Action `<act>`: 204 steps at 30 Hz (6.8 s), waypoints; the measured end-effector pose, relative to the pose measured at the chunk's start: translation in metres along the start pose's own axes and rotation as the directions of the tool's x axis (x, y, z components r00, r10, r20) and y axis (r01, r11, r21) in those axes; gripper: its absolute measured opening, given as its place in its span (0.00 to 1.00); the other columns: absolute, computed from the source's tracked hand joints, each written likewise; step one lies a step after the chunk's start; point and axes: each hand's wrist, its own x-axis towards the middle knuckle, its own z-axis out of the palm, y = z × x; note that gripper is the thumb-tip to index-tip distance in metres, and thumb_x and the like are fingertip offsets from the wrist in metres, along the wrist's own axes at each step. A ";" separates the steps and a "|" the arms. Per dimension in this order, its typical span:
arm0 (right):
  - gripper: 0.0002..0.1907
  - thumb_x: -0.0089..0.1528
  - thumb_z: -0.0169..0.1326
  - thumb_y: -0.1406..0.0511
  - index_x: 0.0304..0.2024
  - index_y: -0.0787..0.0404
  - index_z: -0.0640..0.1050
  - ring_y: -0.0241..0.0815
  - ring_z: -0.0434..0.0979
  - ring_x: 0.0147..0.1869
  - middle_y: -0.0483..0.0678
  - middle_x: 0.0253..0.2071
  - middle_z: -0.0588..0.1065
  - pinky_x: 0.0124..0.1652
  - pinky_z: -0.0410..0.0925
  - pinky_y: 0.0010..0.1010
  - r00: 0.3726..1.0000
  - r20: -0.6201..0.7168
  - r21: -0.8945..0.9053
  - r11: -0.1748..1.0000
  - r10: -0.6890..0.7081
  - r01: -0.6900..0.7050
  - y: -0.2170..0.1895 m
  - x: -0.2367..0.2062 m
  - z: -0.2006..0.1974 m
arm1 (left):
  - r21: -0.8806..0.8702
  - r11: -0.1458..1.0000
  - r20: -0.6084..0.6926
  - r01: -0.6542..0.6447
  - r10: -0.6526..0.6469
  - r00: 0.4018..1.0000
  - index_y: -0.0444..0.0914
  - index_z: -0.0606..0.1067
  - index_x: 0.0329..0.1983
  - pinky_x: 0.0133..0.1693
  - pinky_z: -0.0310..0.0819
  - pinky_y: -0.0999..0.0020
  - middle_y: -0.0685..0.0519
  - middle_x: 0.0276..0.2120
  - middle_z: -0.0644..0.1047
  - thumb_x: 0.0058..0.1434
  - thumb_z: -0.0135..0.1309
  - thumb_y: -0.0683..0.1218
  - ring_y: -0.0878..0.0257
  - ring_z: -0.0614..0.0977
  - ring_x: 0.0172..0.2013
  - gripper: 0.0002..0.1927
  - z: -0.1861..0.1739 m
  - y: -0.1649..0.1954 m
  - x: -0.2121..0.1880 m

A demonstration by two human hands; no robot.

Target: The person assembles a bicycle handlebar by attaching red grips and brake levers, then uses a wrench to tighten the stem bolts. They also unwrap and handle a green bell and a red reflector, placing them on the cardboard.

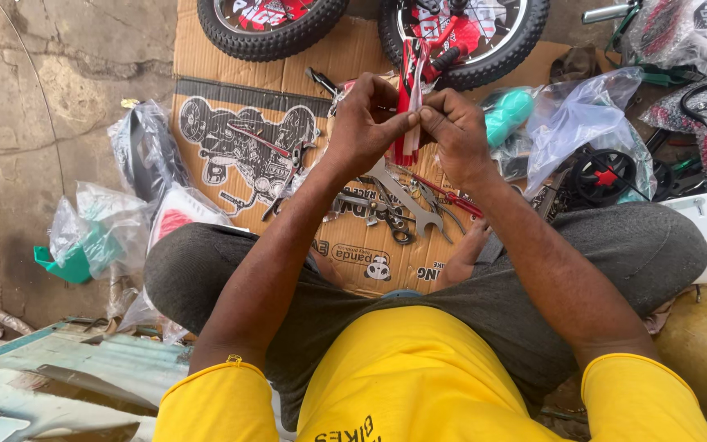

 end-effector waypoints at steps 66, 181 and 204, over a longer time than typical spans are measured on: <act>0.05 0.63 0.61 0.68 0.35 0.61 0.77 0.29 0.72 0.36 0.43 0.33 0.75 0.37 0.69 0.21 0.985 0.145 -0.200 0.978 0.093 -0.063 -0.013 -0.003 -0.012 | 0.101 0.985 0.007 -0.141 0.141 0.990 0.28 0.71 0.58 0.48 0.79 0.62 0.39 0.45 0.81 0.56 0.53 0.36 0.55 0.85 0.45 0.24 0.004 0.010 0.002; 0.29 0.63 0.57 0.74 0.67 0.73 0.67 0.64 0.77 0.52 0.65 0.49 0.74 0.49 0.71 0.50 0.901 0.097 -0.922 0.304 -0.422 0.241 0.029 0.028 -0.043 | -0.882 0.466 -0.134 0.068 -0.387 0.912 0.27 0.77 0.47 0.39 0.81 0.68 0.48 0.38 0.82 0.64 0.57 0.39 0.64 0.83 0.35 0.11 0.118 -0.090 0.057; 0.15 0.67 0.58 0.71 0.56 0.63 0.74 0.51 0.80 0.53 0.54 0.51 0.76 0.51 0.74 0.40 0.984 0.081 -0.912 0.387 -0.159 0.138 0.107 0.016 -0.030 | -0.895 0.360 0.053 0.265 -0.505 0.861 0.35 0.77 0.31 0.34 0.82 0.62 0.50 0.27 0.81 0.51 0.54 0.39 0.57 0.84 0.28 0.05 0.091 -0.145 0.030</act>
